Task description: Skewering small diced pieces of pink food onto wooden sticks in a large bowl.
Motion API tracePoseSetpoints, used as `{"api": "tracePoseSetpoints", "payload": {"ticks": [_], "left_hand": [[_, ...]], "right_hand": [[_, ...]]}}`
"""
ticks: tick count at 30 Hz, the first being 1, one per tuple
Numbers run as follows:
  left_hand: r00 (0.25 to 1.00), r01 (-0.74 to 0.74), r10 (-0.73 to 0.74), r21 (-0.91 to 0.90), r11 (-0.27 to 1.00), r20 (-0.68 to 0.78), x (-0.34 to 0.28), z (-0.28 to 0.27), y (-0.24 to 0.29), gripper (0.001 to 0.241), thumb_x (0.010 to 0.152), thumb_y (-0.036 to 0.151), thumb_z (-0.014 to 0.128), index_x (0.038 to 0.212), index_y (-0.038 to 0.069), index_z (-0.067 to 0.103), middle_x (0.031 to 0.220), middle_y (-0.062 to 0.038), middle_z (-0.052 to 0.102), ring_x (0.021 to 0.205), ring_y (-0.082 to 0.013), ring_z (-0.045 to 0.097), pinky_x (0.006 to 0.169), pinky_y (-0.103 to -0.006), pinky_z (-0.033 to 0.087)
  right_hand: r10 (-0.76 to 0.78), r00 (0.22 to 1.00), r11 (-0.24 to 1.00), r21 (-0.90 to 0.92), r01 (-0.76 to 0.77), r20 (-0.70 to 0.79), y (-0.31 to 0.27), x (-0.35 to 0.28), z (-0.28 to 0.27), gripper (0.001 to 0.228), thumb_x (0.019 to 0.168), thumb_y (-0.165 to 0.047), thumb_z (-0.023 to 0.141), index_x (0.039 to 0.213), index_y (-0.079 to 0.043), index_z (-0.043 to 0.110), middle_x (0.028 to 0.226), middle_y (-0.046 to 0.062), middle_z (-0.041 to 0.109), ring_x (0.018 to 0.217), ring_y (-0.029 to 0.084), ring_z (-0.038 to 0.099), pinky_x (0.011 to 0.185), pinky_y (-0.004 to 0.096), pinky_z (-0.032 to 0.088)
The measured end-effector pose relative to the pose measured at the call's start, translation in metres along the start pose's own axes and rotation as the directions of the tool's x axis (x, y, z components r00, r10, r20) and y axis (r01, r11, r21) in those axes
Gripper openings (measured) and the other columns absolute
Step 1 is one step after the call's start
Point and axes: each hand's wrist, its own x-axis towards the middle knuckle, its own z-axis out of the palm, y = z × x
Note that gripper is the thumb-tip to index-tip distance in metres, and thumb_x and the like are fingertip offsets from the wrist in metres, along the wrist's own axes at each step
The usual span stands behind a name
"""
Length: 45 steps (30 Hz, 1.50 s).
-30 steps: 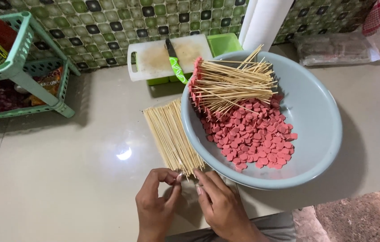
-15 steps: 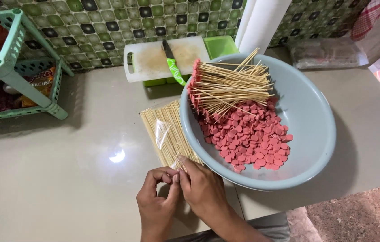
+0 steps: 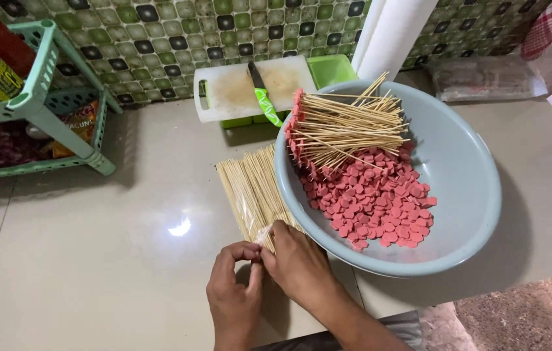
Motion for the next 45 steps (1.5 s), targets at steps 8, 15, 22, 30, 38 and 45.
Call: {"api": "tracePoseSetpoints", "payload": {"ticks": [8, 15, 22, 30, 38, 45], "left_hand": [[0.996, 0.053, -0.05, -0.044, 0.998, 0.073, -0.006, -0.008, -0.004, 0.019, 0.085, 0.001, 0.07, 0.102, 0.009, 0.068, 0.097, -0.003, 0.073, 0.09, -0.0151, 0.073, 0.08, -0.0262, 0.063], [0.995, 0.043, -0.038, -0.045, 0.998, 0.094, -0.003, -0.01, 0.0, 0.014, 0.089, 0.005, 0.069, 0.101, 0.012, 0.068, 0.096, -0.001, 0.072, 0.087, -0.0154, 0.071, 0.076, -0.0276, 0.058], [0.996, 0.016, -0.011, -0.063, 0.998, 0.088, -0.005, -0.011, -0.003, 0.015, 0.089, 0.003, 0.067, 0.101, 0.012, 0.067, 0.097, 0.0, 0.072, 0.087, -0.0153, 0.07, 0.076, -0.0279, 0.058], [0.995, -0.002, 0.006, -0.039, 0.999, 0.102, -0.004, -0.013, -0.004, 0.018, 0.088, 0.003, 0.07, 0.102, 0.013, 0.067, 0.094, 0.001, 0.071, 0.085, -0.0144, 0.069, 0.073, -0.0274, 0.057], [0.997, -0.054, 0.057, -0.048, 0.997, 0.06, -0.004, -0.008, -0.001, 0.017, 0.088, 0.002, 0.068, 0.101, 0.012, 0.067, 0.094, 0.001, 0.071, 0.085, -0.0157, 0.067, 0.075, -0.0281, 0.055], [0.989, -0.101, 0.1, 0.001, 0.995, 0.111, -0.008, -0.013, 0.014, 0.015, 0.091, 0.005, 0.064, 0.103, 0.012, 0.067, 0.096, -0.001, 0.07, 0.085, -0.0189, 0.065, 0.072, -0.03, 0.053]], "right_hand": [[0.058, 0.997, 0.997, -0.052, -0.055, 0.057, -0.006, -0.008, -0.005, 0.021, 0.097, -0.03, 0.064, 0.1, -0.011, 0.057, 0.095, 0.01, 0.07, 0.083, 0.033, 0.068, 0.069, 0.051, 0.051], [0.041, 0.998, 0.99, -0.133, -0.045, -0.039, 0.002, -0.005, 0.003, 0.021, 0.093, -0.031, 0.059, 0.096, -0.011, 0.054, 0.091, 0.019, 0.071, 0.085, 0.046, 0.066, 0.07, 0.058, 0.045], [-0.05, 0.999, 0.97, -0.238, 0.054, 0.021, 0.002, -0.002, 0.005, 0.023, 0.098, -0.028, 0.059, 0.101, -0.007, 0.054, 0.095, 0.017, 0.068, 0.082, 0.042, 0.066, 0.067, 0.057, 0.049], [0.059, 0.998, 0.99, -0.125, -0.059, -0.007, 0.004, -0.004, -0.001, 0.025, 0.094, -0.033, 0.057, 0.097, -0.01, 0.049, 0.082, 0.02, 0.067, 0.075, 0.046, 0.063, 0.063, 0.057, 0.042], [0.073, 0.997, 0.992, -0.102, -0.071, 0.017, -0.002, -0.008, -0.007, 0.028, 0.099, -0.031, 0.052, 0.12, -0.013, 0.049, 0.084, 0.021, 0.07, 0.077, 0.047, 0.066, 0.064, 0.058, 0.044], [0.067, 0.992, 0.994, -0.092, -0.057, 0.109, 0.0, -0.007, -0.01, 0.023, 0.108, -0.032, 0.045, 0.112, -0.01, 0.047, 0.076, 0.013, 0.064, 0.063, 0.033, 0.062, 0.056, 0.05, 0.043]]}}
